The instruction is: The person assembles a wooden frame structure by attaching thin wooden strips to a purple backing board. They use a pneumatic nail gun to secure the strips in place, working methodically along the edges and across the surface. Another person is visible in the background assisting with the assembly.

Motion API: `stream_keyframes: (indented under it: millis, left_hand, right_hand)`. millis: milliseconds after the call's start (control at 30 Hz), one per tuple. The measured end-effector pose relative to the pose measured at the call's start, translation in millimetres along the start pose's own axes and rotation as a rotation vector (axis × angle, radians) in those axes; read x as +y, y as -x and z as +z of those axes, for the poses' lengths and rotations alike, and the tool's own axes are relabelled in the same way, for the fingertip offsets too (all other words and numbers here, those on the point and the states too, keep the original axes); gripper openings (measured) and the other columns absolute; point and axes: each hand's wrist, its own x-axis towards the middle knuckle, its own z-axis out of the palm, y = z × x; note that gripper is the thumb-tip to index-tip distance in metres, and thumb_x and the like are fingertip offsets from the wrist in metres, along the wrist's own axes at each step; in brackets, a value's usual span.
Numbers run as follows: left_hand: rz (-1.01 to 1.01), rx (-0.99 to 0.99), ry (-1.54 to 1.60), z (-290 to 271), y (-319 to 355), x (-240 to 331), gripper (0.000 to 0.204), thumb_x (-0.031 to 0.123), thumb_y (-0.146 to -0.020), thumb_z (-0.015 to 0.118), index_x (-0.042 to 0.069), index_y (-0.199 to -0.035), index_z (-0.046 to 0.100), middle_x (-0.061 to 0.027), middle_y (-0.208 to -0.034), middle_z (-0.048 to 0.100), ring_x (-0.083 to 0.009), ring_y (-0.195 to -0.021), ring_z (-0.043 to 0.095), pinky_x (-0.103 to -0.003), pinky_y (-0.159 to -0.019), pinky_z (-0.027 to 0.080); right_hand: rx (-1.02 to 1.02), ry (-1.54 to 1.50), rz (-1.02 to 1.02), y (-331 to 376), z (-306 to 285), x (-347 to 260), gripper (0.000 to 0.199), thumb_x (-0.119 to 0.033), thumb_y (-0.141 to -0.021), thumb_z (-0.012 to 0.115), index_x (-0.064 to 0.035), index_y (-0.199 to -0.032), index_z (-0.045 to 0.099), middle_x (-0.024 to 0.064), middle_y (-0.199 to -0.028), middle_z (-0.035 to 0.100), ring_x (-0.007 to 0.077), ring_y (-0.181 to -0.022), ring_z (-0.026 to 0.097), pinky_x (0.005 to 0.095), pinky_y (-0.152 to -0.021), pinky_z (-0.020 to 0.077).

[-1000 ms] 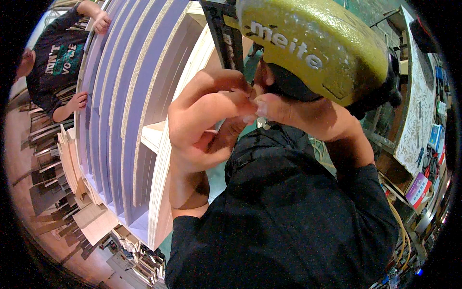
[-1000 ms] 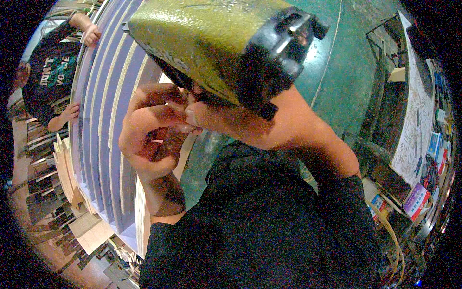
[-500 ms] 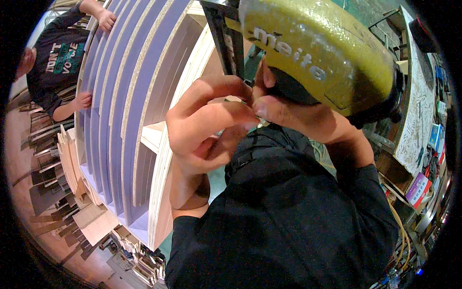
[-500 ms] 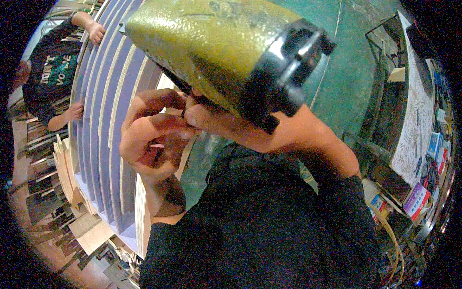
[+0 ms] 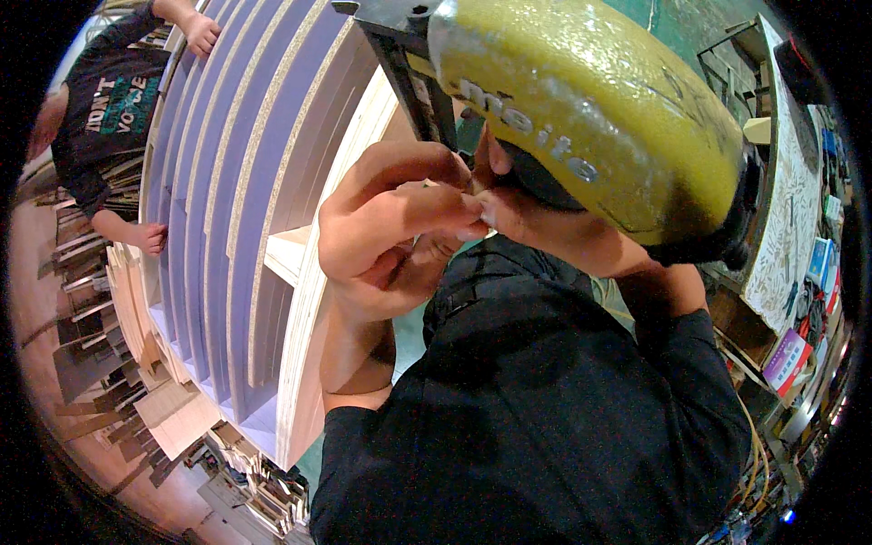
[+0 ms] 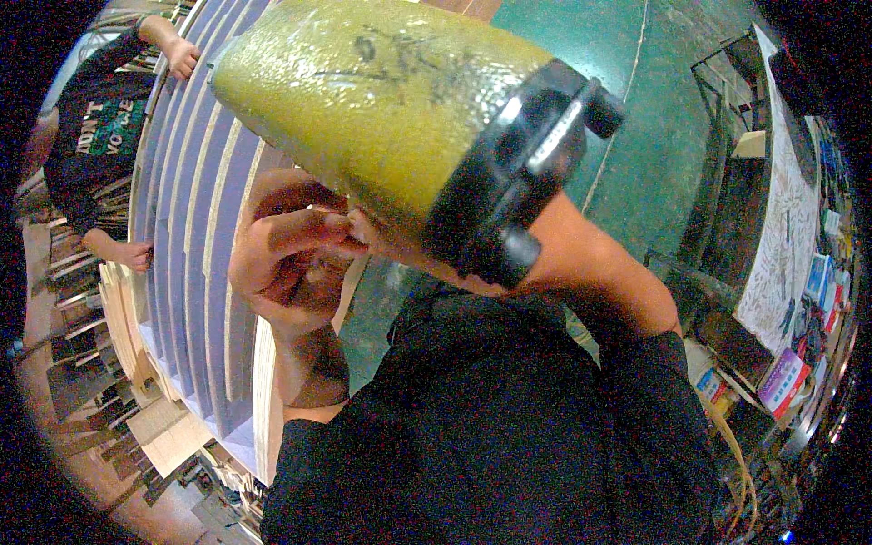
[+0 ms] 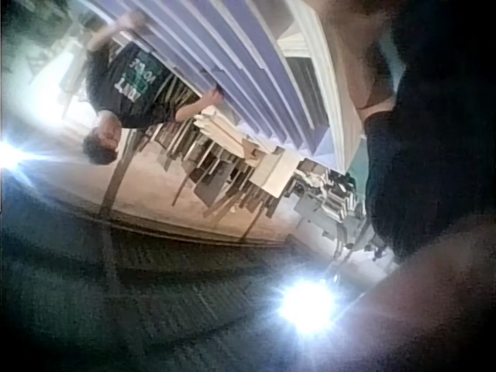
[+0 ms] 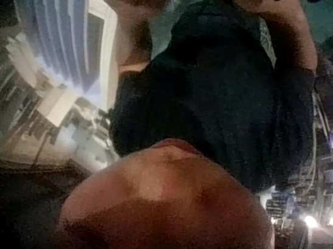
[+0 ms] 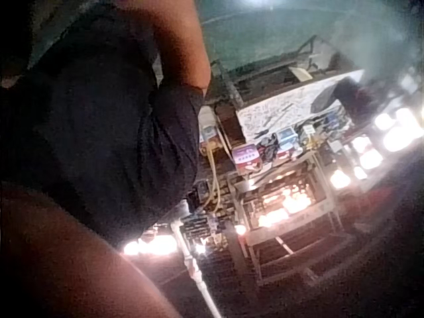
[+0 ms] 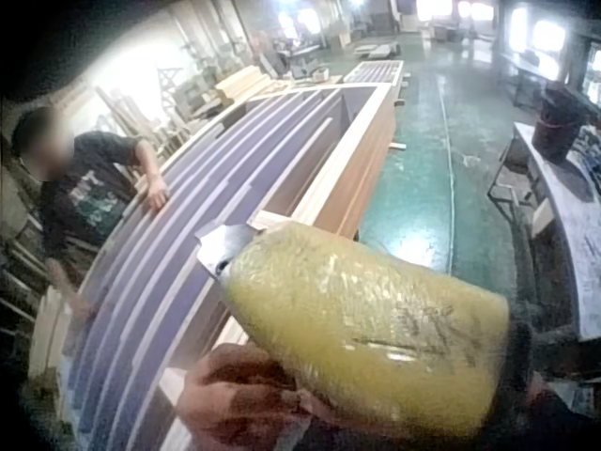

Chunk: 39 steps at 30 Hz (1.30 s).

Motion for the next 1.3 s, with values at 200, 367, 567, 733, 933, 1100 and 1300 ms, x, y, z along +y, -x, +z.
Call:
stream_keyframes:
  millis: [200,367,567,733,933,1100,1300]
  left_hand:
    - [0.025,-0.030,-0.010,-3,2,-7,0.014,-0.002,-0.077,0.068,0.004,-0.089,0.074,-0.0175,-0.103,0.066,-0.0261,-0.086,0.070,-0.033,-0.077,0.056]
    - [0.024,-0.024,0.022,-1,1,-9,0.014,-0.001,-0.077,0.066,0.004,-0.088,0.073,-0.0175,-0.103,0.066,-0.0265,-0.086,0.070,-0.033,-0.076,0.056]
    - [-0.006,-0.033,0.066,0,0,-13,0.013,-0.001,-0.077,0.067,0.004,-0.087,0.073,-0.0181,-0.104,0.066,-0.0270,-0.087,0.070,-0.033,-0.077,0.056]
    - [0.081,-0.115,0.028,-1,-8,-23,0.013,-0.002,-0.077,0.069,0.004,-0.088,0.073,-0.0181,-0.105,0.067,-0.0262,-0.089,0.069,-0.033,-0.078,0.056]
    - [0.073,-0.099,0.146,25,-11,-38,0.015,-0.005,-0.074,0.073,0.003,-0.087,0.073,-0.0170,-0.104,0.066,-0.0250,-0.091,0.067,-0.033,-0.079,0.054]
    - [0.010,-0.248,0.446,56,-24,-49,0.012,-0.002,-0.078,0.074,0.000,-0.089,0.070,-0.0159,-0.101,0.065,-0.0251,-0.089,0.066,-0.033,-0.076,0.054]
    - [0.156,-0.373,0.589,102,-41,-51,0.011,-0.004,-0.081,0.073,0.001,-0.089,0.067,-0.0153,-0.101,0.064,-0.0251,-0.088,0.066,-0.033,-0.076,0.054]
  right_hand:
    - [-0.121,0.069,0.048,4,-14,-4,0.044,-0.021,-0.086,0.082,-0.0076,-0.125,0.066,0.0083,-0.122,0.070,0.0229,-0.115,0.065,0.0393,-0.107,0.0468]
    - [-0.106,-0.039,0.093,5,-12,0,0.044,-0.024,-0.089,0.080,-0.0083,-0.127,0.065,0.0082,-0.124,0.069,0.0238,-0.119,0.063,0.0407,-0.108,0.0452]
    - [-0.117,0.182,0.068,7,-15,0,0.051,-0.026,-0.085,0.080,-0.0084,-0.130,0.064,0.0100,-0.131,0.066,0.0251,-0.127,0.058,0.0427,-0.114,0.0391]
    - [-0.142,0.145,0.225,23,-26,2,0.062,-0.019,-0.076,0.081,-0.0081,-0.134,0.062,0.0126,-0.140,0.061,0.0271,-0.134,0.053,0.0429,-0.119,0.0330]
    - [0.019,0.175,0.185,36,-33,-14,0.049,-0.014,-0.080,0.078,-0.0075,-0.125,0.062,0.0094,-0.127,0.060,0.0226,-0.120,0.054,0.0385,-0.106,0.0367]
    - [0.219,0.252,0.168,56,-39,-31,0.038,-0.011,-0.083,0.076,-0.0070,-0.118,0.062,0.0068,-0.116,0.060,0.0188,-0.108,0.054,0.0348,-0.095,0.0397]
    - [0.475,0.340,0.174,86,-43,-42,0.025,-0.006,-0.087,0.073,-0.0063,-0.109,0.062,0.0036,-0.103,0.060,0.0143,-0.094,0.055,0.0304,-0.083,0.0434]
